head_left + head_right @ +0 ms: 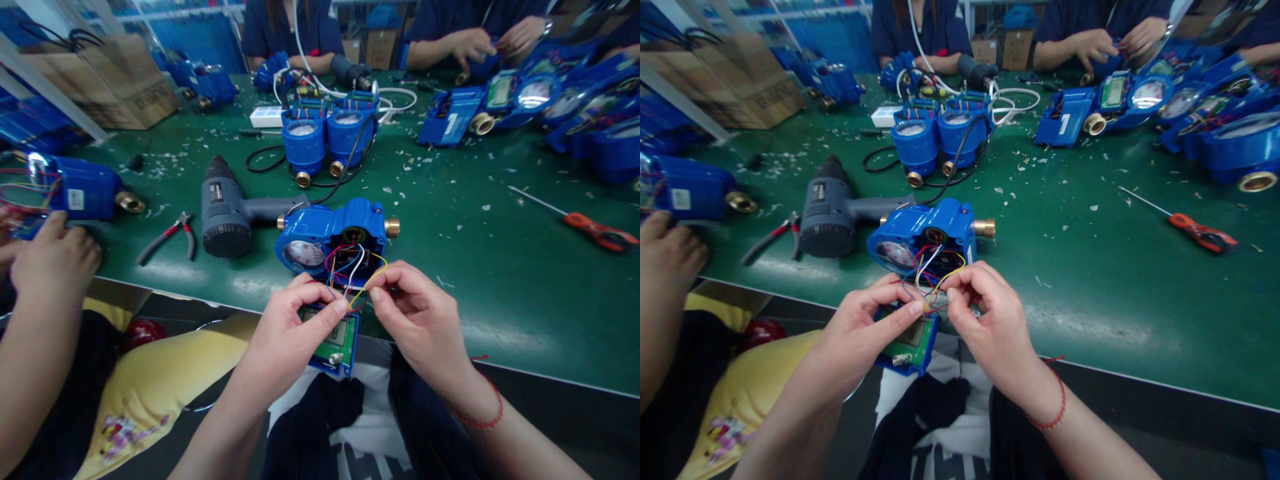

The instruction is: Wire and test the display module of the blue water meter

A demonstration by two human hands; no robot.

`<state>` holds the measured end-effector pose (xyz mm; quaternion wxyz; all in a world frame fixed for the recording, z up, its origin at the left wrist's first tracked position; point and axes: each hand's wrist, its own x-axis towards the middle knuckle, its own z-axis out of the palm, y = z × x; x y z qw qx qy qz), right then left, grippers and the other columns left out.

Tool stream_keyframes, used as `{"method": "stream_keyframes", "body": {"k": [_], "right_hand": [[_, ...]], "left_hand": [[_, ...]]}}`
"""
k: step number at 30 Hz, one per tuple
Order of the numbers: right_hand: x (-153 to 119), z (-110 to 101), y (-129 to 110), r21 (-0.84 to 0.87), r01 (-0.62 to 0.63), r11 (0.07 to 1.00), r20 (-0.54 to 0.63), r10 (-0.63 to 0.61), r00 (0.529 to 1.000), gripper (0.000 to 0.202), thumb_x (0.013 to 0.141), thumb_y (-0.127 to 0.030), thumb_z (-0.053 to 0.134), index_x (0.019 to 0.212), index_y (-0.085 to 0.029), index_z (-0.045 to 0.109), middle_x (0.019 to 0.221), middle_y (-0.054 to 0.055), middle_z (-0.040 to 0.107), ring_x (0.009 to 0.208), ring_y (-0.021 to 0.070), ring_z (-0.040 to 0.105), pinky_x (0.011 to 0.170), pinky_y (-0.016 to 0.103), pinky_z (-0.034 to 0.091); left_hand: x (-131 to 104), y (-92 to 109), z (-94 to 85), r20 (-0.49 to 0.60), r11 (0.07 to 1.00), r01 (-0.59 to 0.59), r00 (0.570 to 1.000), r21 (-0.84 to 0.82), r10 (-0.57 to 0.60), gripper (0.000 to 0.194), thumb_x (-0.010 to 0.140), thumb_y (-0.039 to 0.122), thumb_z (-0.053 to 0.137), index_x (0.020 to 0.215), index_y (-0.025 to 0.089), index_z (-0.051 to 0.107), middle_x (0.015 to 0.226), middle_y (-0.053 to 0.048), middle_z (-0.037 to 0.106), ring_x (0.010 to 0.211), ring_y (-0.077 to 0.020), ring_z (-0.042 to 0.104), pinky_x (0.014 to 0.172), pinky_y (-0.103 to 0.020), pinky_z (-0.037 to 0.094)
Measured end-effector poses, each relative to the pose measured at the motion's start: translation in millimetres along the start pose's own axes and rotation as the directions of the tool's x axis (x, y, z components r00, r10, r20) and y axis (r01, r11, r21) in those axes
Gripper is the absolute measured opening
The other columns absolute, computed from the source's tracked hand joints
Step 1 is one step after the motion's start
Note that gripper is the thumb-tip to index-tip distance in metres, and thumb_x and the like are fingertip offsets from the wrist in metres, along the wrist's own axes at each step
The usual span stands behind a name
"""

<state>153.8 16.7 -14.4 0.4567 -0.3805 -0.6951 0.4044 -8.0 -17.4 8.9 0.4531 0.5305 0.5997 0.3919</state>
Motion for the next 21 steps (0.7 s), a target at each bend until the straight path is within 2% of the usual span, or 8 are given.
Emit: {"method": "stream_keyframes", "body": {"k": [2, 6, 21], "right_hand": [[1.2, -2.5, -0.1, 0.006, -0.005, 1.0, 0.048, 0.005, 0.999, 0.01, 0.086, -0.012, 0.054, 0.082, -0.018, 0.06, 0.079, 0.0, 0.057, 0.069, 0.0098, 0.053, 0.06, 0.022, 0.042], [3.5, -4.6, 0.6, 0.135, -0.067, 0.989, 0.19, 0.04, 0.981, 0.006, 0.085, -0.015, 0.06, 0.085, -0.017, 0.066, 0.084, 0.003, 0.064, 0.078, 0.0132, 0.059, 0.067, 0.025, 0.047], [9.9, -6.3, 1.0, 0.202, -0.137, 0.97, 0.248, 0.085, 0.965, 0.006, 0.082, -0.015, 0.059, 0.081, -0.017, 0.065, 0.077, 0.002, 0.063, 0.071, 0.013, 0.058, 0.062, 0.025, 0.047]], "left_hand": [[-0.3, -0.3, -0.3, 0.009, 1.0, -0.005, 1.0, -0.001, 0.005, 0.018, 0.082, 0.03, 0.061, 0.068, 0.019, 0.066, 0.081, 0.001, 0.057, 0.082, -0.0137, 0.054, 0.077, -0.026, 0.038], [-0.4, -1.3, -1.1, 0.022, 1.0, 0.002, 1.0, 0.005, -0.002, 0.018, 0.082, 0.032, 0.061, 0.069, 0.02, 0.066, 0.081, 0.001, 0.058, 0.082, -0.0145, 0.054, 0.076, -0.027, 0.039], [3.8, 2.3, -5.7, 0.078, 0.999, -0.01, 0.997, 0.04, 0.007, 0.017, 0.083, 0.029, 0.061, 0.069, 0.02, 0.067, 0.077, 0.002, 0.056, 0.077, -0.0128, 0.053, 0.074, -0.026, 0.036]]}}
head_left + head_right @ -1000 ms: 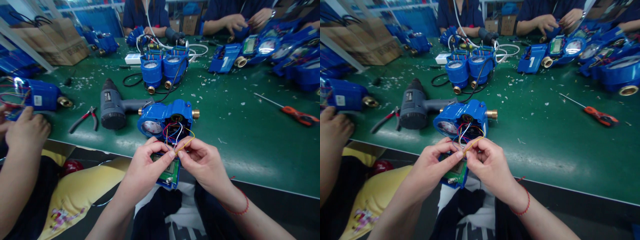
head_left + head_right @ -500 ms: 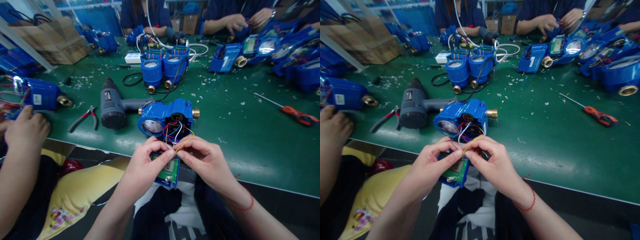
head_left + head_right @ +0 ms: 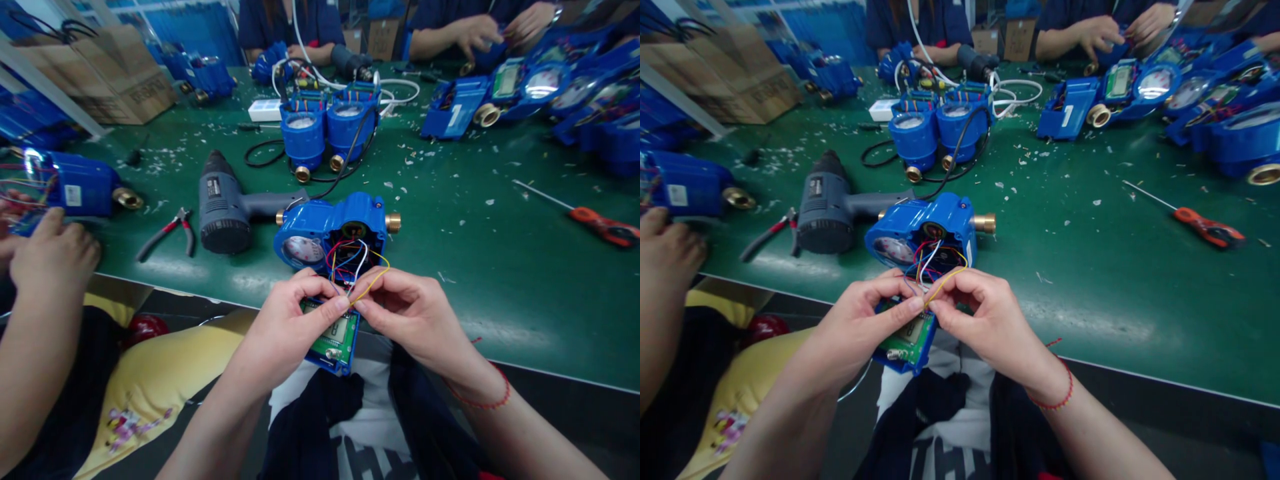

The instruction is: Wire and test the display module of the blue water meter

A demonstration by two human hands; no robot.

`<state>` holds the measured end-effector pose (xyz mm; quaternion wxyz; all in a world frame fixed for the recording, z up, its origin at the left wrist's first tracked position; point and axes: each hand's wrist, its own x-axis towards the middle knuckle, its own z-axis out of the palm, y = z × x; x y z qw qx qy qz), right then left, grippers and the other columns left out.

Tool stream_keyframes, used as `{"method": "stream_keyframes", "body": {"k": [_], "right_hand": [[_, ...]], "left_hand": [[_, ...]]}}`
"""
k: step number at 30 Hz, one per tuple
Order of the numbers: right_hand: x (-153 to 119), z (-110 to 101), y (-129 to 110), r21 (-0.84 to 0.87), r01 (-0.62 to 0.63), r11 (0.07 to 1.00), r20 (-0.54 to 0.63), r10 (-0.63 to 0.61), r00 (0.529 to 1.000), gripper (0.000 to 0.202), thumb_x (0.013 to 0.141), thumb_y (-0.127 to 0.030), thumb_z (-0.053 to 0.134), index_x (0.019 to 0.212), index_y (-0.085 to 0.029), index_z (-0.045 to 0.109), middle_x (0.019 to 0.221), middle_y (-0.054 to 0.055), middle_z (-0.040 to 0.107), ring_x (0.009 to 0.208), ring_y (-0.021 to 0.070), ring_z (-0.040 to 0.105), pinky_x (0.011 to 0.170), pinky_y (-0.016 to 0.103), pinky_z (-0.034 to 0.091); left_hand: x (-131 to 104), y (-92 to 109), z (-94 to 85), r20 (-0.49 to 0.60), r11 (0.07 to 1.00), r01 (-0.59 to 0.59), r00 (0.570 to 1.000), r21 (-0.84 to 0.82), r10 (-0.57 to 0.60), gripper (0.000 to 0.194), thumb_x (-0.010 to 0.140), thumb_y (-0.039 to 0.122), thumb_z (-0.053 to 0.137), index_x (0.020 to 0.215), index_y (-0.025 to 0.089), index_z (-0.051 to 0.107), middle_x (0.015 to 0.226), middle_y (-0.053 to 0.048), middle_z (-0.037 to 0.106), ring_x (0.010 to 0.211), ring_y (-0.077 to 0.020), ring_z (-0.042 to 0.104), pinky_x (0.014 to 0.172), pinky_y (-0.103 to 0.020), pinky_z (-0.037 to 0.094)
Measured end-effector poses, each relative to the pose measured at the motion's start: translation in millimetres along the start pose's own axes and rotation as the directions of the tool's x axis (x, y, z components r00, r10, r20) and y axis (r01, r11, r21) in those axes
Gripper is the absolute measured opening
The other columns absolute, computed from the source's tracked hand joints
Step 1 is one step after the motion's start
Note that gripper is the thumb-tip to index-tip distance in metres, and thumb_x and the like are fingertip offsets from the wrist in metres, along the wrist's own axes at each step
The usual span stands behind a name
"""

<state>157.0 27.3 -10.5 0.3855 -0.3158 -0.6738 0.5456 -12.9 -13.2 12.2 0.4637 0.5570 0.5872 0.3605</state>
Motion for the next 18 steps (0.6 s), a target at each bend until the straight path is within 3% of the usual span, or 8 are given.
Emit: {"method": "stream_keyframes", "body": {"k": [18], "right_hand": [[0.8, -5.0, 0.1, -0.171, 0.121, 0.978, 0.051, -0.114, 0.992, 0.007, 0.083, -0.012, 0.06, 0.078, -0.017, 0.063, 0.076, 0.002, 0.065, 0.071, 0.0132, 0.06, 0.064, 0.025, 0.047]], "left_hand": [[0.6, 0.5, 0.7, -0.017, 0.997, -0.028, 0.999, 0.066, 0.03, 0.017, 0.083, 0.028, 0.062, 0.069, 0.02, 0.067, 0.078, 0.002, 0.059, 0.078, -0.0131, 0.055, 0.075, -0.027, 0.037]]}}
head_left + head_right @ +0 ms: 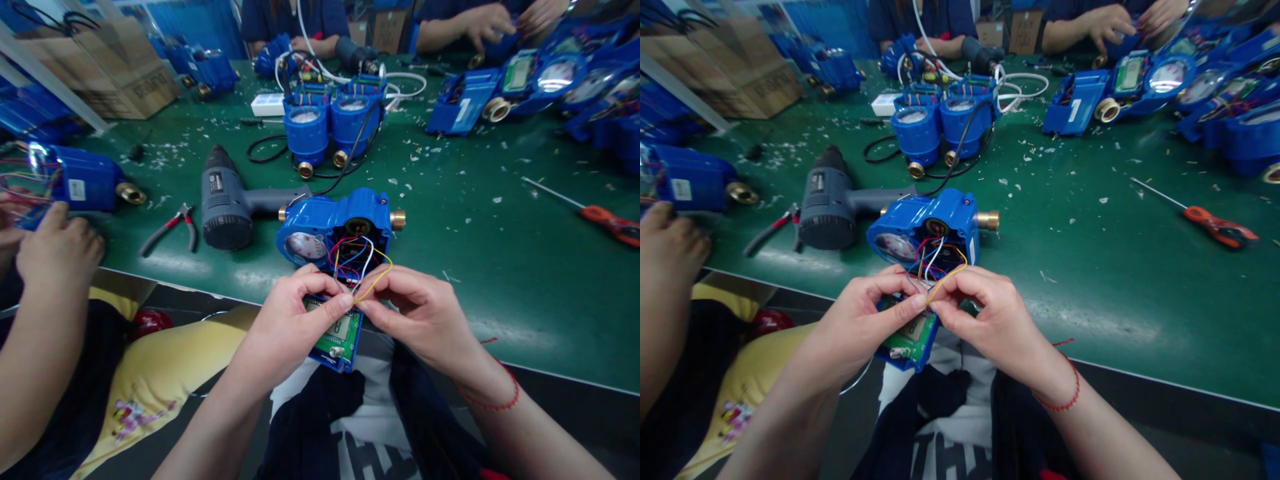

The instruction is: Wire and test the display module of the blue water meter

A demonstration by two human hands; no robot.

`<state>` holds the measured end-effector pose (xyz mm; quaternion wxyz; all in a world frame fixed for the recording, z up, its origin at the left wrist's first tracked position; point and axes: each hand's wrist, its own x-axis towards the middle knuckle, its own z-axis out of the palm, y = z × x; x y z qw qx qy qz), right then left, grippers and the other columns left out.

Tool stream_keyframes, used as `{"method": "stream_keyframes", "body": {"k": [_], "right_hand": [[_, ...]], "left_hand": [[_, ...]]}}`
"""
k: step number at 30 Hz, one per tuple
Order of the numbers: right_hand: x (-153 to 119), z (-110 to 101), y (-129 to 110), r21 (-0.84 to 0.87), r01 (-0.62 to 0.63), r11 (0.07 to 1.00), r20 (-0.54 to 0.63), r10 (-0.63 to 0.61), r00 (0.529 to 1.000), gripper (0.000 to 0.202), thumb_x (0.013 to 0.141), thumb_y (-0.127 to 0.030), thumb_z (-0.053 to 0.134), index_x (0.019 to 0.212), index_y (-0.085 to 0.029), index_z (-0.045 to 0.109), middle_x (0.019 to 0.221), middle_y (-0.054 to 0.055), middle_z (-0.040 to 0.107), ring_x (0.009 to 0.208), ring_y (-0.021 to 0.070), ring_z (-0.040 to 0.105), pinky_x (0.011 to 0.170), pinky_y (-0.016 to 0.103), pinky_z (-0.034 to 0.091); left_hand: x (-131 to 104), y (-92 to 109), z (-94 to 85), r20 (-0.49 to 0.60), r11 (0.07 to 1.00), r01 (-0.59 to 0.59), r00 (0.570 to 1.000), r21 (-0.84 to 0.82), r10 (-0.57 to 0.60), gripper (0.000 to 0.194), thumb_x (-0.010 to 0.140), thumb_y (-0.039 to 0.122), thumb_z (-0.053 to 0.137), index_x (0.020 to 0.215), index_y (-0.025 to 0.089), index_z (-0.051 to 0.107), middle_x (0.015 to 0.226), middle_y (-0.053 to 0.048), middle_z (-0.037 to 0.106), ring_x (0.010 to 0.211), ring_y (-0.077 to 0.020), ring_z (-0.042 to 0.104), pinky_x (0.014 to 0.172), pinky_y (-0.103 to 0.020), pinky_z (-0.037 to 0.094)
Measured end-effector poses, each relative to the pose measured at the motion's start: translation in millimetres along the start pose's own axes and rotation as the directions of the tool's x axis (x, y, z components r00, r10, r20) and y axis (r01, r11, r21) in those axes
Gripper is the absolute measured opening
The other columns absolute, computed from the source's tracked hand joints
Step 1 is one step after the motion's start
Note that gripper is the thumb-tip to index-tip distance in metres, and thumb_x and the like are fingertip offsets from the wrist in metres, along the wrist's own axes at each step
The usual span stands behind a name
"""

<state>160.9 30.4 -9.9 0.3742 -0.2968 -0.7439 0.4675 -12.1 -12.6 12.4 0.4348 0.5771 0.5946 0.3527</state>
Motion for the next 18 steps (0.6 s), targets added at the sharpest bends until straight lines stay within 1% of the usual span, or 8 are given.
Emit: {"method": "stream_keyframes", "body": {"k": [5, 9, 12, 18], "right_hand": [[0.8, -1.3, -5.2, -0.125, 0.069, 0.99, -0.002, -0.07, 0.998, 0.01, 0.081, -0.008, 0.06, 0.077, -0.017, 0.062, 0.072, 0.0, 0.064, 0.065, 0.0101, 0.058, 0.059, 0.021, 0.045], [1.8, -1.9, -8.1, -0.21, 0.106, 0.972, -0.005, -0.11, 0.994, 0.014, 0.079, -0.006, 0.059, 0.072, -0.018, 0.059, 0.069, -0.002, 0.063, 0.06, 0.0094, 0.057, 0.055, 0.021, 0.042], [2.5, -1.7, -8.2, -0.227, 0.111, 0.967, -0.005, -0.115, 0.993, 0.015, 0.079, -0.006, 0.058, 0.071, -0.018, 0.059, 0.068, -0.002, 0.063, 0.06, 0.0094, 0.057, 0.054, 0.021, 0.042], [3.1, -2.6, -6.8, -0.227, 0.127, 0.966, -0.01, -0.133, 0.991, 0.016, 0.076, -0.004, 0.06, 0.069, -0.018, 0.058, 0.067, -0.002, 0.063, 0.059, 0.0088, 0.056, 0.054, 0.02, 0.042]], "left_hand": [[0.0, 1.1, 0.8, -0.015, 1.0, 0.015, 1.0, 0.004, -0.015, 0.016, 0.081, 0.026, 0.062, 0.067, 0.019, 0.067, 0.077, 0.002, 0.059, 0.077, -0.0131, 0.054, 0.074, -0.027, 0.037], [0.1, 1.0, 0.4, -0.009, 1.0, 0.008, 1.0, 0.001, -0.008, 0.017, 0.082, 0.027, 0.062, 0.067, 0.02, 0.068, 0.076, 0.002, 0.057, 0.075, -0.0128, 0.054, 0.073, -0.027, 0.037], [-0.1, 0.4, -0.1, -0.007, 1.0, 0.0, 1.0, 0.006, 0.0, 0.017, 0.082, 0.028, 0.062, 0.068, 0.02, 0.068, 0.076, 0.002, 0.057, 0.076, -0.0127, 0.054, 0.073, -0.026, 0.037], [1.4, 3.2, 1.3, -0.018, 0.999, -0.005, 1.0, 0.036, 0.005, 0.016, 0.081, 0.024, 0.062, 0.067, 0.019, 0.068, 0.075, 0.002, 0.057, 0.075, -0.0123, 0.054, 0.072, -0.026, 0.037]]}}
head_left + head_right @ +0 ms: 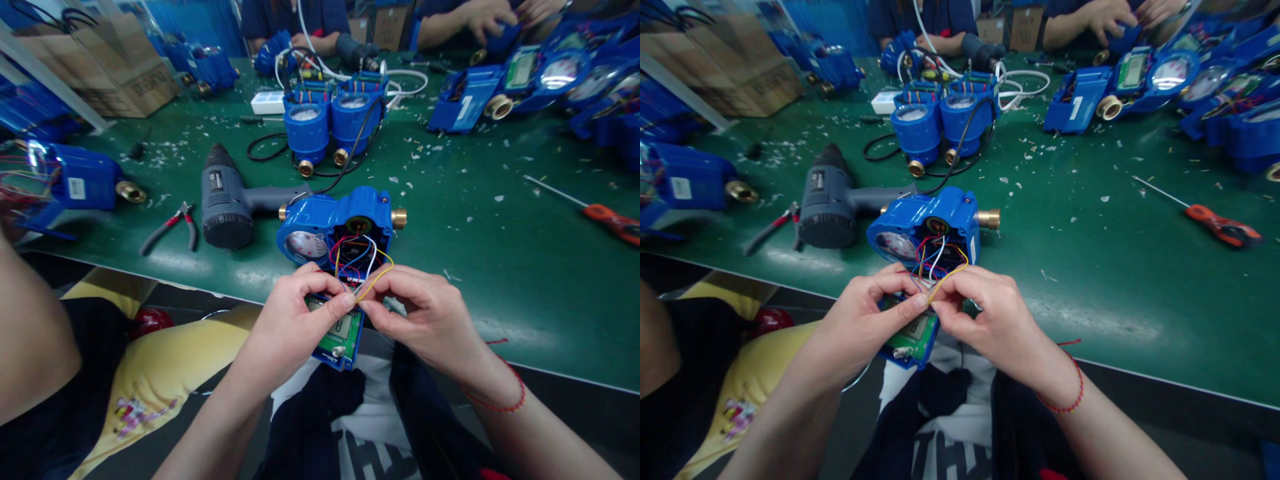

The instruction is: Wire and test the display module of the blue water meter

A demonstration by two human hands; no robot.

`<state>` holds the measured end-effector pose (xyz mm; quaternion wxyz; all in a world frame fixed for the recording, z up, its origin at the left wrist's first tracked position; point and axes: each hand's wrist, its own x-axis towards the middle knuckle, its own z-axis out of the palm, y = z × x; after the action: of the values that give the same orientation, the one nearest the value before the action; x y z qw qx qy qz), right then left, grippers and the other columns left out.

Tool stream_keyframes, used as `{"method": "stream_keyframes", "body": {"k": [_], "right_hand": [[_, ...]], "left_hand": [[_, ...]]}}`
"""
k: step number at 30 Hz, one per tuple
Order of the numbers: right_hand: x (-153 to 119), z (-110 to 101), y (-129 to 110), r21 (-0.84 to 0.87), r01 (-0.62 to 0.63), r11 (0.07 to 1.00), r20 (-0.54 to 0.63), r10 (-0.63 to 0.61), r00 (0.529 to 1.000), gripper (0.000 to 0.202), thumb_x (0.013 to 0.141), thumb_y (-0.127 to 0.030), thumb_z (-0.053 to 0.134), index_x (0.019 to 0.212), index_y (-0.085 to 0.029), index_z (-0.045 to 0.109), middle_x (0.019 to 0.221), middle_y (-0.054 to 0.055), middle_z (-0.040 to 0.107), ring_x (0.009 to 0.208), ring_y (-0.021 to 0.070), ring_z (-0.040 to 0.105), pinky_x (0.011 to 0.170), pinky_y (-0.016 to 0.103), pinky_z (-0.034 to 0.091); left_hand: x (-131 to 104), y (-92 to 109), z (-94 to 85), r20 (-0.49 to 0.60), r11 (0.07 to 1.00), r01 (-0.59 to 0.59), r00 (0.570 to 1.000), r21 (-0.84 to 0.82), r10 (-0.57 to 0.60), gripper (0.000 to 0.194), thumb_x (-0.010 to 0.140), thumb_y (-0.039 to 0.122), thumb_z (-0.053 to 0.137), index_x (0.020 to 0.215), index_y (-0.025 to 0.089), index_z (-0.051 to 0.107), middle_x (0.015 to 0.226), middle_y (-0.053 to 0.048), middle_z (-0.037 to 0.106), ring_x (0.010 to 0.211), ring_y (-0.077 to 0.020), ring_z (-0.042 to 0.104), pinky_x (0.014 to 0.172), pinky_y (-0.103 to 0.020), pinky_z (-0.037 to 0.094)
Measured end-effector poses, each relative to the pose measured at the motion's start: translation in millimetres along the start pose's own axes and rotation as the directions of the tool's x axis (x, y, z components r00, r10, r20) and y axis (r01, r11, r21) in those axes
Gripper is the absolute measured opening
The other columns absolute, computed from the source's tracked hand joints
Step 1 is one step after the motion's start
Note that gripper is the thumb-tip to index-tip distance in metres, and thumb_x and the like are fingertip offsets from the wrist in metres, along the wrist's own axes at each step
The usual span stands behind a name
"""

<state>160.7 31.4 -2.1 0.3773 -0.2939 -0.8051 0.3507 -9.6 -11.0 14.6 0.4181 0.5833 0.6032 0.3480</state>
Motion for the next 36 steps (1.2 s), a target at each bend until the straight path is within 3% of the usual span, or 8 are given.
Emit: {"method": "stream_keyframes", "body": {"k": [12, 24, 29, 32, 36], "right_hand": [[-1.3, 8.7, -2.2, 0.006, -0.012, 1.0, -0.06, 0.013, 0.998, 0.017, 0.073, -0.002, 0.055, 0.067, -0.019, 0.053, 0.064, -0.003, 0.054, 0.057, 0.0085, 0.049, 0.05, 0.02, 0.039], [-2.1, 6.7, 3.5, 0.035, -0.028, 0.999, -0.16, 0.033, 0.987, 0.017, 0.079, -0.003, 0.053, 0.075, -0.019, 0.054, 0.072, -0.002, 0.053, 0.065, 0.0099, 0.048, 0.059, 0.023, 0.04], [-8.0, 7.2, 6.2, 0.088, -0.028, 0.996, -0.045, 0.032, 0.998, 0.013, 0.091, -0.014, 0.048, 0.087, -0.017, 0.06, 0.087, 0.002, 0.063, 0.082, 0.0116, 0.057, 0.074, 0.023, 0.045], [-10.3, 8.5, 4.0, 0.077, -0.059, 0.995, -0.021, 0.06, 0.998, 0.007, 0.087, -0.016, 0.058, 0.092, -0.016, 0.062, 0.078, -0.001, 0.063, 0.068, 0.0084, 0.055, 0.061, 0.019, 0.042], [-9.9, 11.8, 1.7, 0.026, -0.108, 0.994, -0.053, 0.11, 0.993, 0.005, 0.086, -0.014, 0.059, 0.081, -0.015, 0.061, 0.069, -0.003, 0.059, 0.06, 0.0073, 0.051, 0.055, 0.018, 0.038]], "left_hand": [[-0.8, -0.7, 3.0, -0.011, 0.998, 0.035, 0.999, -0.051, -0.035, 0.016, 0.08, 0.025, 0.063, 0.066, 0.02, 0.067, 0.077, 0.001, 0.06, 0.079, -0.0141, 0.055, 0.074, -0.027, 0.038], [-2.8, -2.8, 2.2, 0.001, 0.995, 0.051, 0.999, -0.085, -0.051, 0.018, 0.083, 0.028, 0.06, 0.069, 0.018, 0.066, 0.081, 0.0, 0.058, 0.081, -0.0148, 0.055, 0.077, -0.028, 0.038], [-3.0, -3.8, 4.7, -0.007, 0.996, 0.031, 0.999, -0.082, -0.032, 0.016, 0.085, 0.029, 0.058, 0.075, 0.02, 0.065, 0.08, 0.001, 0.059, 0.082, -0.0149, 0.054, 0.075, -0.027, 0.038], [-3.5, -4.4, 6.0, -0.013, 1.0, 0.003, 1.0, -0.022, -0.003, 0.015, 0.086, 0.027, 0.056, 0.076, 0.019, 0.064, 0.082, 0.0, 0.058, 0.083, -0.015, 0.054, 0.076, -0.027, 0.039], [-4.9, -4.3, 7.9, -0.018, 0.998, -0.043, 0.999, 0.047, 0.044, 0.018, 0.089, 0.026, 0.051, 0.077, 0.017, 0.06, 0.082, 0.0, 0.056, 0.081, -0.0141, 0.053, 0.074, -0.026, 0.039]]}}
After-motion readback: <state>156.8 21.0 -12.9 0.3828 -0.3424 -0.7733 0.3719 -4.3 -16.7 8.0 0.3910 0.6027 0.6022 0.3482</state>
